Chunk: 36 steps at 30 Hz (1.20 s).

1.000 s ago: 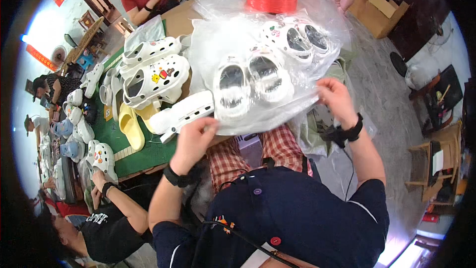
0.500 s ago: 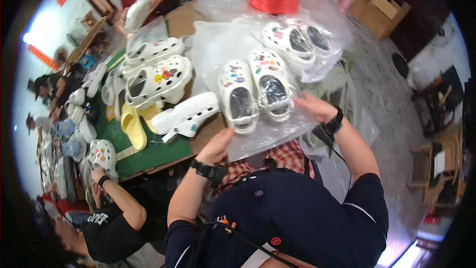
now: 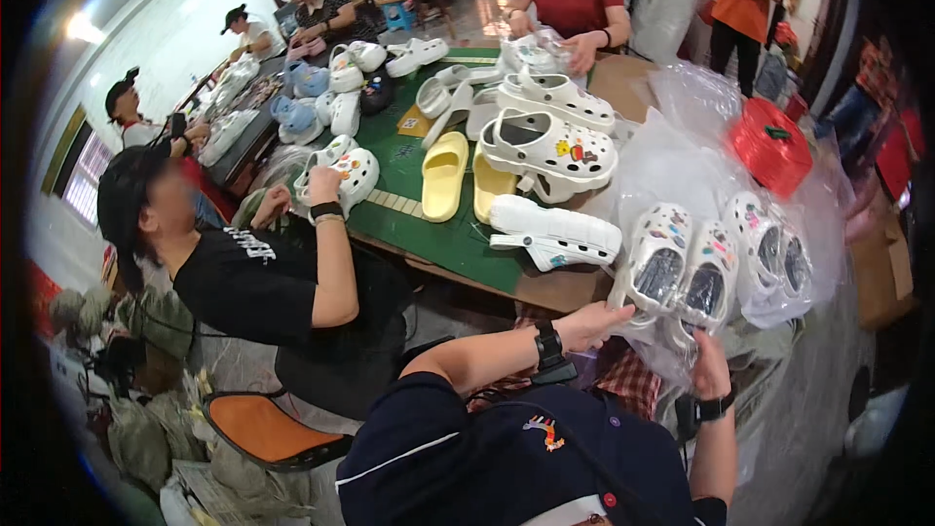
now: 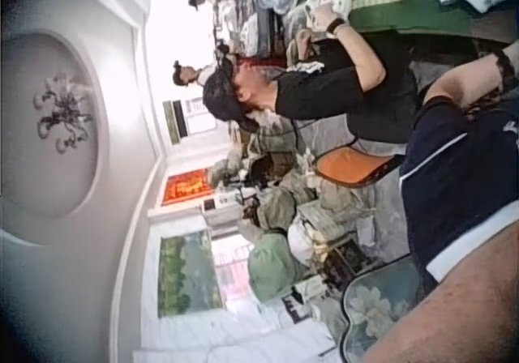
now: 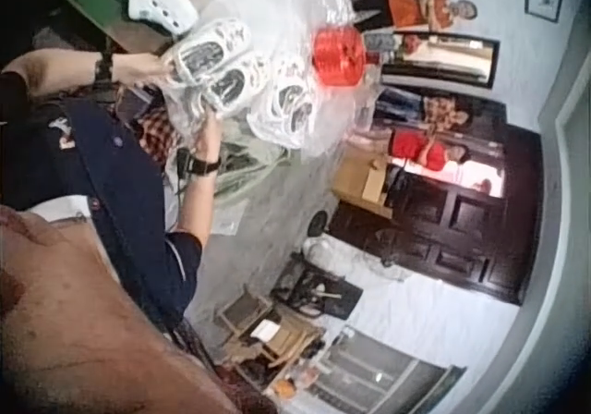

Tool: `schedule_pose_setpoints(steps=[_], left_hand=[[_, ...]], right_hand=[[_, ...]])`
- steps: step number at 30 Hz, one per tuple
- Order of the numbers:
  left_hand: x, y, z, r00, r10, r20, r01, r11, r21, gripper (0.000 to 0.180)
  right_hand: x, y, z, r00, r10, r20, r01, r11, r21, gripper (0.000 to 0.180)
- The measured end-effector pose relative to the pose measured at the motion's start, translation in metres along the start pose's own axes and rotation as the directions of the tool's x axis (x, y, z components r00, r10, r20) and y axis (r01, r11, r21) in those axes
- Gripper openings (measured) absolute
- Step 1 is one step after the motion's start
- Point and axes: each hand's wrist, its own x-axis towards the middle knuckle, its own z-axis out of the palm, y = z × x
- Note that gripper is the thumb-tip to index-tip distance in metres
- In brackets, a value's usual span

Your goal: Packing pairs of clogs into plastic bags and placing them into a larger transport sack.

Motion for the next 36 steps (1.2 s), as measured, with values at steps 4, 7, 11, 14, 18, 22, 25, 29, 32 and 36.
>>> schedule_pose_setpoints(steps=[4, 7, 11, 14, 18, 22, 25, 29, 32, 36], left_hand=[[-0.013, 0.003, 0.019, 0.974, 0.226, -0.005, -0.224, 0.965, -0.134, 0.079], [-0.026, 0.022, 0.038, 0.929, 0.368, 0.038, -0.347, 0.904, -0.249, 0.067], [-0.034, 0.067, 0.065, 0.844, 0.506, 0.175, -0.534, 0.771, 0.346, 0.088], [-0.037, 0.109, 0.104, 0.741, 0.564, 0.365, -0.666, 0.544, 0.510, 0.077], [-0.004, 0.145, 0.181, 0.644, 0.504, 0.575, -0.737, 0.610, 0.292, 0.061], [0.047, 0.136, 0.245, 0.633, 0.352, 0.690, -0.660, 0.711, 0.243, 0.050], [0.069, 0.083, 0.270, 0.758, 0.216, 0.616, -0.561, 0.697, 0.446, 0.043], [0.089, 0.010, 0.254, 0.859, -0.016, 0.512, -0.363, 0.686, 0.630, 0.043], [0.115, -0.026, 0.230, 0.854, -0.330, 0.403, -0.040, 0.730, 0.682, 0.037], [0.148, -0.039, 0.222, 0.876, -0.396, 0.275, 0.112, 0.721, 0.683, 0.037]], right_hand=[[-0.016, 0.005, -0.007, 0.998, -0.066, -0.023, 0.067, 0.997, 0.032, 0.039], [-0.048, -0.003, -0.001, 0.990, -0.125, -0.072, 0.133, 0.985, 0.109, 0.051], [-0.089, 0.017, -0.029, 0.884, -0.444, -0.145, 0.458, 0.885, 0.080, 0.052], [-0.116, 0.010, -0.040, 0.879, -0.422, -0.223, 0.475, 0.815, 0.333, 0.045], [-0.141, 0.009, -0.093, 0.818, -0.418, -0.396, 0.576, 0.614, 0.541, 0.042], [-0.178, -0.009, -0.083, 0.744, -0.327, -0.583, 0.639, 0.603, 0.477, 0.045], [-0.213, 0.017, -0.065, 0.551, -0.345, -0.760, 0.573, 0.818, 0.044, 0.045], [-0.217, 0.119, -0.099, 0.773, 0.063, -0.631, 0.514, 0.521, 0.682, 0.046], [-0.206, 0.124, -0.078, 0.740, 0.396, -0.544, 0.380, 0.421, 0.823, 0.041], [-0.155, 0.196, -0.099, 0.795, 0.049, -0.604, 0.351, 0.776, 0.524, 0.039]])
